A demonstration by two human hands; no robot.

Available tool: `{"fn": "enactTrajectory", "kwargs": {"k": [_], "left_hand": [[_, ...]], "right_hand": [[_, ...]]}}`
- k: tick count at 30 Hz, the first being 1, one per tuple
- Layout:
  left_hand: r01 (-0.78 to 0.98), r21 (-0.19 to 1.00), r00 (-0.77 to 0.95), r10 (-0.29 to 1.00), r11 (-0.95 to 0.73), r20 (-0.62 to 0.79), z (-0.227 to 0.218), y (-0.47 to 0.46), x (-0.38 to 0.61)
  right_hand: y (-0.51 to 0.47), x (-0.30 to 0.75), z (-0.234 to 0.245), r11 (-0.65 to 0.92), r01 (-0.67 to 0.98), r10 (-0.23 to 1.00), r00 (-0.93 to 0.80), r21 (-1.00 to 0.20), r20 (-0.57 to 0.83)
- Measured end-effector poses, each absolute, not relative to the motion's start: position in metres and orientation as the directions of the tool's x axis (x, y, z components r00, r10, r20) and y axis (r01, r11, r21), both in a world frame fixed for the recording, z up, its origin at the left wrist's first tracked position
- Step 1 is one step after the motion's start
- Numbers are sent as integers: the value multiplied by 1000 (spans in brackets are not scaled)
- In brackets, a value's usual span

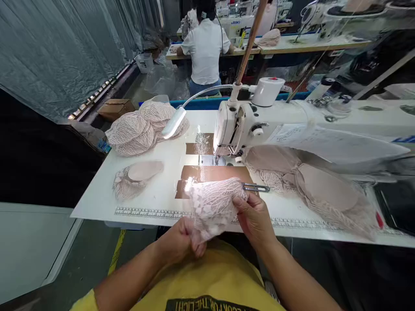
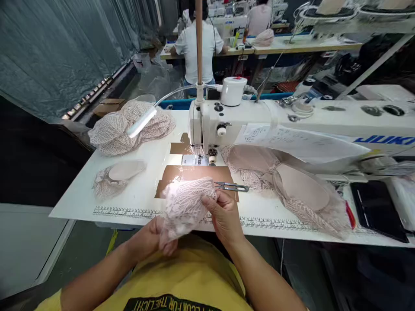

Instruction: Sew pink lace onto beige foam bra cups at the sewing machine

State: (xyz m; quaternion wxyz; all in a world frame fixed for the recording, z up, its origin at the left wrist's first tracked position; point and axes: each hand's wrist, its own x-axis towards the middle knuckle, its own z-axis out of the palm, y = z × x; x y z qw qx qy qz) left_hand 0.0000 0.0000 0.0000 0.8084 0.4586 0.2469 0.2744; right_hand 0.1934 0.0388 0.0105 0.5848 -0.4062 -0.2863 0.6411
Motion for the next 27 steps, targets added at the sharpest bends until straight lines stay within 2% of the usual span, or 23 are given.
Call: {"fn": "enactTrajectory", "kwargs": {"k": [3,5,7,9,12,16,22,27], "left_hand": [[-102,970,754,653,221,-70,32,10,-36],[4,1000,603,798,7,-8,48,19,-47],[190,972,479,877,-138,31,57,28,-47],[296,941,474,880,-168,8,59,35,-40],[299,944,511,859,-138,-37,53,38,-28],[353,921,526,849,-163,-51,49,37,-27],[400,880,521,853,-256,11,55,47,-28],[313,937,498,867,-153,-25,51,56,-19]], "right_hand": [[42,201,20,-267,-347,956,-213,-899,-202],[42,199,26,-277,-206,910,-370,-939,-187],[41,194,30,-221,-78,854,-498,-972,-154],[41,189,34,-122,20,828,-549,-992,-113],[42,184,36,11,111,851,-523,-994,-49],[46,181,37,110,117,908,-416,-987,52],[50,176,35,99,129,930,-366,-987,45],[52,176,30,56,196,941,-339,-979,-14]]}}
